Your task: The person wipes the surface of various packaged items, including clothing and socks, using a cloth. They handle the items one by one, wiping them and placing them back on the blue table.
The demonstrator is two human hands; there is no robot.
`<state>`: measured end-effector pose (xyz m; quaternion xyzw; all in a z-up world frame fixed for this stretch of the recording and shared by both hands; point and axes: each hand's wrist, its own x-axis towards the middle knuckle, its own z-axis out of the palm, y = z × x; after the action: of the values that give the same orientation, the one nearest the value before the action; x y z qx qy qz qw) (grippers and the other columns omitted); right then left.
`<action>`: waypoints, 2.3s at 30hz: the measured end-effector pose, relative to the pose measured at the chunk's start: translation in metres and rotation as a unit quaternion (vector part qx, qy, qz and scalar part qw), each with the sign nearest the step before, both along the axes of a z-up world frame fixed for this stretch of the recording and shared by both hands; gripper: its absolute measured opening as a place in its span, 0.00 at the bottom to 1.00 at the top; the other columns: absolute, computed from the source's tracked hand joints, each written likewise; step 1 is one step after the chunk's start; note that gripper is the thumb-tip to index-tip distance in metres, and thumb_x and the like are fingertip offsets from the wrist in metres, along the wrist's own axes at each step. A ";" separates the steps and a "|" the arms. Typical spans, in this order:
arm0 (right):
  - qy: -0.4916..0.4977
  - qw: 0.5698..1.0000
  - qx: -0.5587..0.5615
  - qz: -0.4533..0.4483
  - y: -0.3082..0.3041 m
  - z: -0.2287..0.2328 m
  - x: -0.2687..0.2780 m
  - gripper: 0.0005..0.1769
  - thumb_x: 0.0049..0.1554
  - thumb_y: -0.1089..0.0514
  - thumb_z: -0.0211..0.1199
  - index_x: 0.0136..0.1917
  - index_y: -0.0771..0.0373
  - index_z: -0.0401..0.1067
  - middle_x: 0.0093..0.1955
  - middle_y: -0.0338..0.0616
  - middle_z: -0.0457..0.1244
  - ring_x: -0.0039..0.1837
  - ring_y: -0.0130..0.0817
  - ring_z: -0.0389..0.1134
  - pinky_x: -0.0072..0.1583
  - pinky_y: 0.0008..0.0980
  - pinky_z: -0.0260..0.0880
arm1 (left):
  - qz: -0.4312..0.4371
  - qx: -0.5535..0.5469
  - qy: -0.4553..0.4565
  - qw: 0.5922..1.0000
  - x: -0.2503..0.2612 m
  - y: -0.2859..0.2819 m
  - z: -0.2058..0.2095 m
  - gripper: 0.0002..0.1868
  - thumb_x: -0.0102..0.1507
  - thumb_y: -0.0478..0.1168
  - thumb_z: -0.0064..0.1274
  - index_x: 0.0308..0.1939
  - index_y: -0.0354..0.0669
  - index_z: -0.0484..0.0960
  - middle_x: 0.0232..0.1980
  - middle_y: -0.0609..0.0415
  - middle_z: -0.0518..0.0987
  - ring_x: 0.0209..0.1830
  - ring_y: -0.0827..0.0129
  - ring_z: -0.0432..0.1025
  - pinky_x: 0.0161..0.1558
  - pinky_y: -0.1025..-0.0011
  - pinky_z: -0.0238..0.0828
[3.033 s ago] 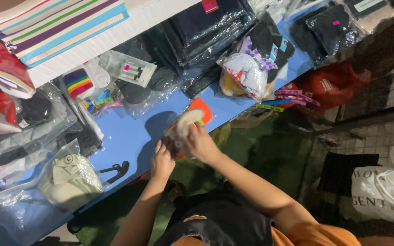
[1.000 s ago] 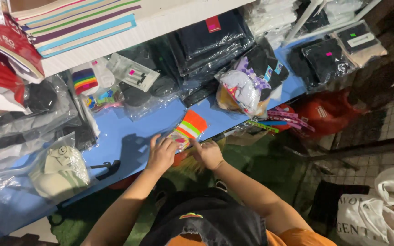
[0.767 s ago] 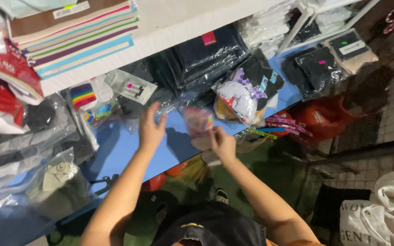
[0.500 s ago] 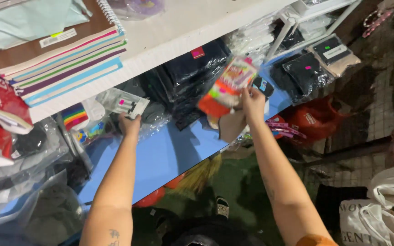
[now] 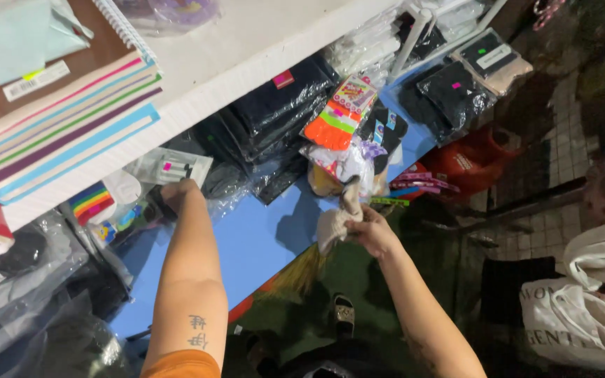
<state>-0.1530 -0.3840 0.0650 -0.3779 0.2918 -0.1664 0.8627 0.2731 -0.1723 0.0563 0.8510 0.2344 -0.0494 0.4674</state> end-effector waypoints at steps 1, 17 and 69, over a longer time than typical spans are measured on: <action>0.049 0.998 -0.025 -0.008 0.010 -0.003 -0.009 0.31 0.52 0.70 0.64 0.69 0.60 0.66 0.56 0.46 0.68 0.54 0.39 0.72 0.53 0.46 0.75 | 0.016 -0.014 0.002 1.000 0.000 0.005 -0.007 0.19 0.57 0.38 0.63 0.45 0.31 0.74 0.47 0.35 0.79 0.48 0.46 0.79 0.48 0.58 0.79; 0.096 0.908 -0.405 0.056 0.123 0.049 0.032 0.21 0.54 0.57 0.74 0.56 0.66 0.69 0.50 0.44 0.68 0.51 0.30 0.69 0.54 0.29 0.73 | -0.394 0.102 -0.098 0.908 -0.213 0.162 -0.061 0.30 0.59 0.34 0.62 0.67 0.44 0.78 0.59 0.38 0.75 0.61 0.47 0.70 0.62 0.55 0.69; -0.143 0.948 0.121 -0.258 0.131 0.001 0.034 0.24 0.58 0.45 0.54 0.64 0.57 0.66 0.59 0.44 0.67 0.60 0.42 0.70 0.60 0.46 0.74 | -0.445 -0.037 -0.191 0.874 -0.254 0.201 -0.030 0.07 0.68 0.43 0.59 0.48 0.49 0.86 0.64 0.57 0.81 0.61 0.61 0.78 0.59 0.62 0.78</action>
<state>-0.1187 -0.2529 0.0660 -0.1545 0.2710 -0.3988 0.8623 0.0188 0.0283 0.0265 0.8405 -0.2647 -0.0969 0.4628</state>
